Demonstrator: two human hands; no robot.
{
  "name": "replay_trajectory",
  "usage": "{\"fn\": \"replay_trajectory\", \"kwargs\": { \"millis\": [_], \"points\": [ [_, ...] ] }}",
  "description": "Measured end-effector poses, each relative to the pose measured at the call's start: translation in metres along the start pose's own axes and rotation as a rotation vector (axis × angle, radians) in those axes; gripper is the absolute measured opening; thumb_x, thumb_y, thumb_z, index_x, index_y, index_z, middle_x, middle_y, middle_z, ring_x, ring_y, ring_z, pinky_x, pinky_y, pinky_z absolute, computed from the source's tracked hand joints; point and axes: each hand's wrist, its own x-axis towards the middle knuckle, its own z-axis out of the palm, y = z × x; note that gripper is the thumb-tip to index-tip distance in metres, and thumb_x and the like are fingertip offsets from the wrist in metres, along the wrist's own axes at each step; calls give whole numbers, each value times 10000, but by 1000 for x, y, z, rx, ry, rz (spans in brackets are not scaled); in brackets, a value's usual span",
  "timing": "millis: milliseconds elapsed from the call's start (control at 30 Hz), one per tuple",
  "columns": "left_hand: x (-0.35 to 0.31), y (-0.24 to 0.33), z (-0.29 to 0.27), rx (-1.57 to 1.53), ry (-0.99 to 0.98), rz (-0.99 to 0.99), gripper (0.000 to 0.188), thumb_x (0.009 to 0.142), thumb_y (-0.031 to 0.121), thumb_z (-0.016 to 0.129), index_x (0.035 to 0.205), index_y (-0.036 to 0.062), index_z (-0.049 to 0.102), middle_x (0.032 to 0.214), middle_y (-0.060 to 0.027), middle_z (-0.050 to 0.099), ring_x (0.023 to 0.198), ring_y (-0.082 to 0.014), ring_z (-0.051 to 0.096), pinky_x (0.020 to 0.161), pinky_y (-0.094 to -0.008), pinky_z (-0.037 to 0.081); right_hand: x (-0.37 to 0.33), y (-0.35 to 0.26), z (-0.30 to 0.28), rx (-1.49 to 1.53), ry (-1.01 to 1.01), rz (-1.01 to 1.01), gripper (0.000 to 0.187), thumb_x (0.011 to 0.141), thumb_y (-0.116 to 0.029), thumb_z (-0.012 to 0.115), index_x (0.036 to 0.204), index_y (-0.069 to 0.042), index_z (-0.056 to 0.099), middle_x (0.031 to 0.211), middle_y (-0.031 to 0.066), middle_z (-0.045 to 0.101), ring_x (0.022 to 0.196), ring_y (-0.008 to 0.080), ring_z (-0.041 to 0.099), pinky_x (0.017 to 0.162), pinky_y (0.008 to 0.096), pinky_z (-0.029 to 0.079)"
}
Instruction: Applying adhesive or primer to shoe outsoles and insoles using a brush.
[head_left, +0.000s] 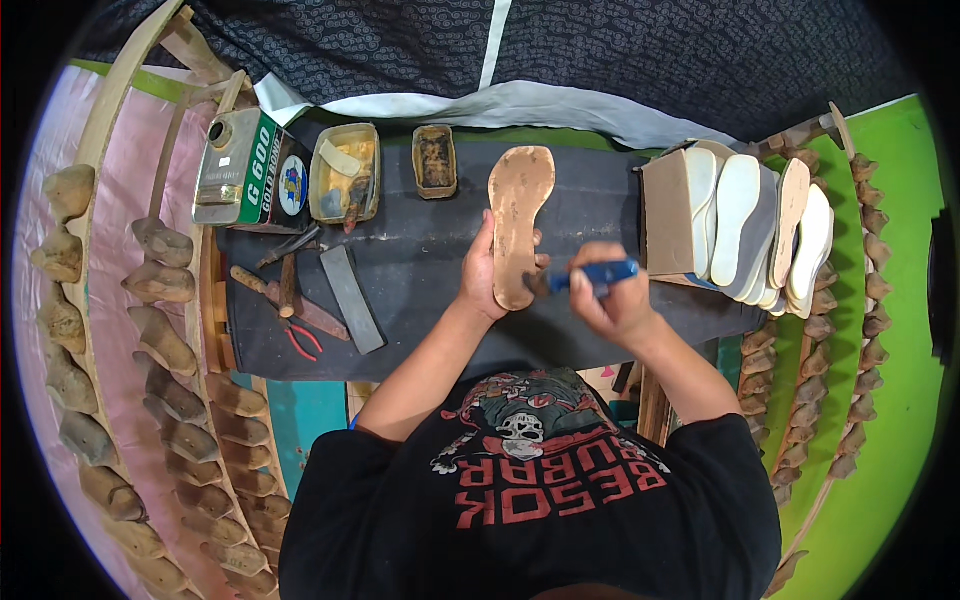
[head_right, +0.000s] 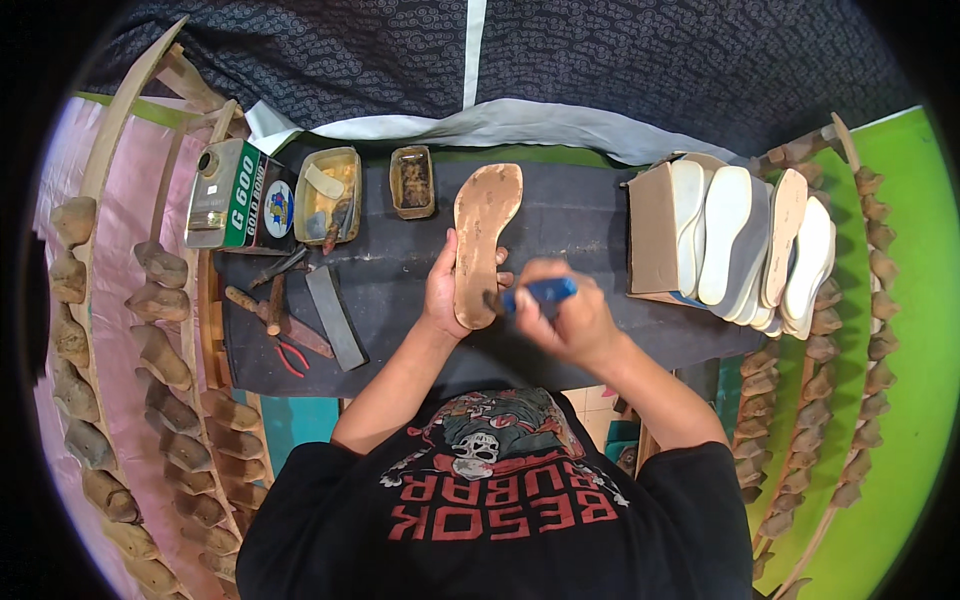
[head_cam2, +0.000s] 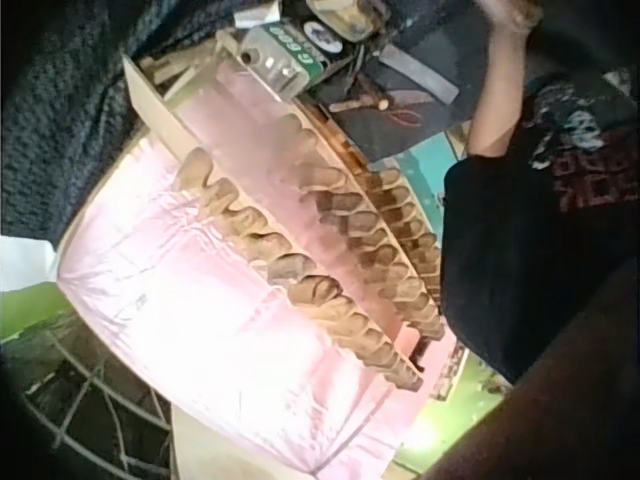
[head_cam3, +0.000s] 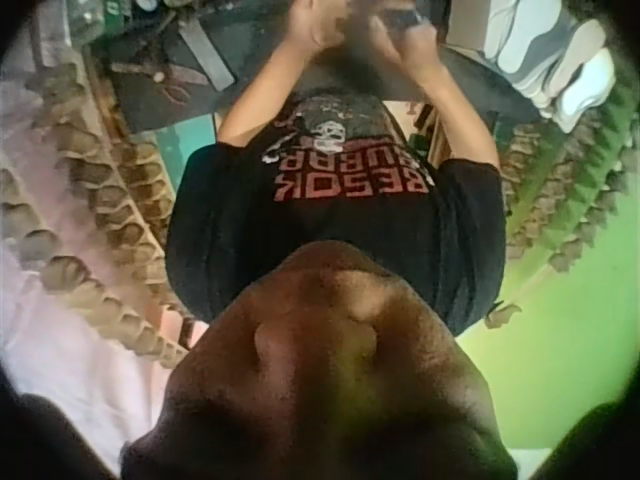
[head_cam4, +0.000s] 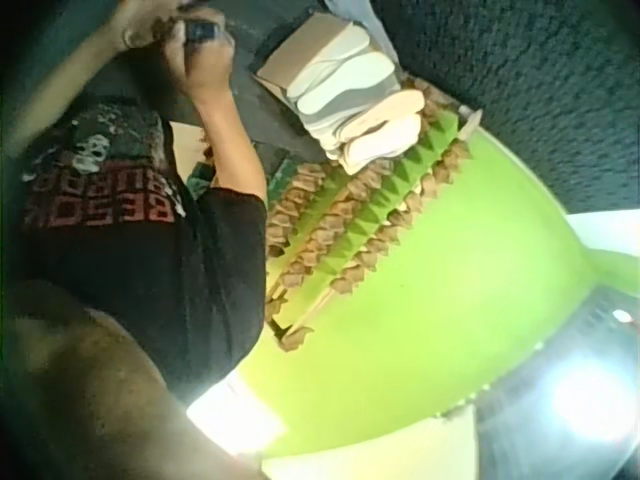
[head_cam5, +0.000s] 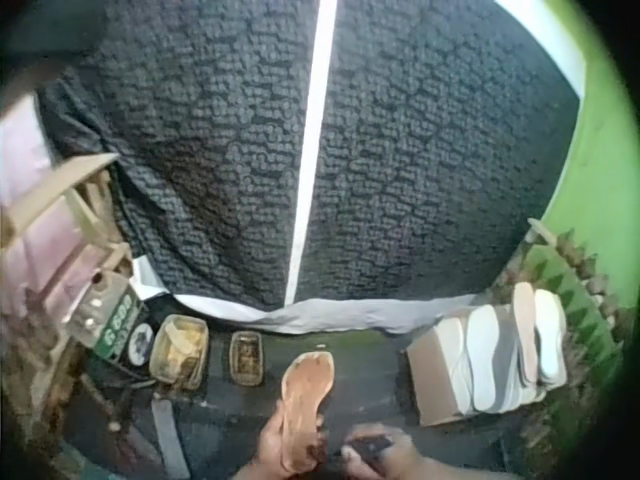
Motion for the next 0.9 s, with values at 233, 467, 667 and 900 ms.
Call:
{"fn": "replay_trajectory", "kwargs": {
  "millis": [233, 467, 667, 900],
  "points": [
    [3, 18, -4, -34, -44, 6, 561, 1021, 595, 410, 1302, 134, 564, 985, -104, 597, 780, -262, 583, 667, -339, 537, 11, -23, 10, 45, -135, 50, 181, 835, 16, 680, 979, -10, 573, 819, 99, 653, 626, 263, 659, 587, 345, 534],
    [2, 24, -10, 0, -41, 20, 560, 1032, 592, 372, 1287, 134, 568, 992, -96, 624, 790, -273, 664, 674, -361, 577, 21, -15, 13, -63, 26, 17, 188, 838, 7, 694, 995, -2, 591, 859, 115, 678, 660, 245, 676, 612, 332, 547],
    [2, 11, -31, 36, -171, -140, 605, 1044, 582, 335, 1251, 78, 597, 1077, -83, 680, 933, -205, 689, 817, -321, 571, 30, -38, 27, 133, -228, 59, 186, 887, -59, 697, 1043, -2, 611, 864, 109, 684, 715, 240, 681, 683, 315, 540],
    [-27, -7, -69, 85, -25, -196, 442, 1033, 497, 459, 1275, 151, 586, 1101, -59, 674, 930, -212, 662, 774, -451, 583, 122, 23, 63, 9, -56, 137, 242, 917, -117, 699, 1134, -12, 677, 1118, 164, 714, 982, 291, 711, 851, 368, 542]
  ]
}}
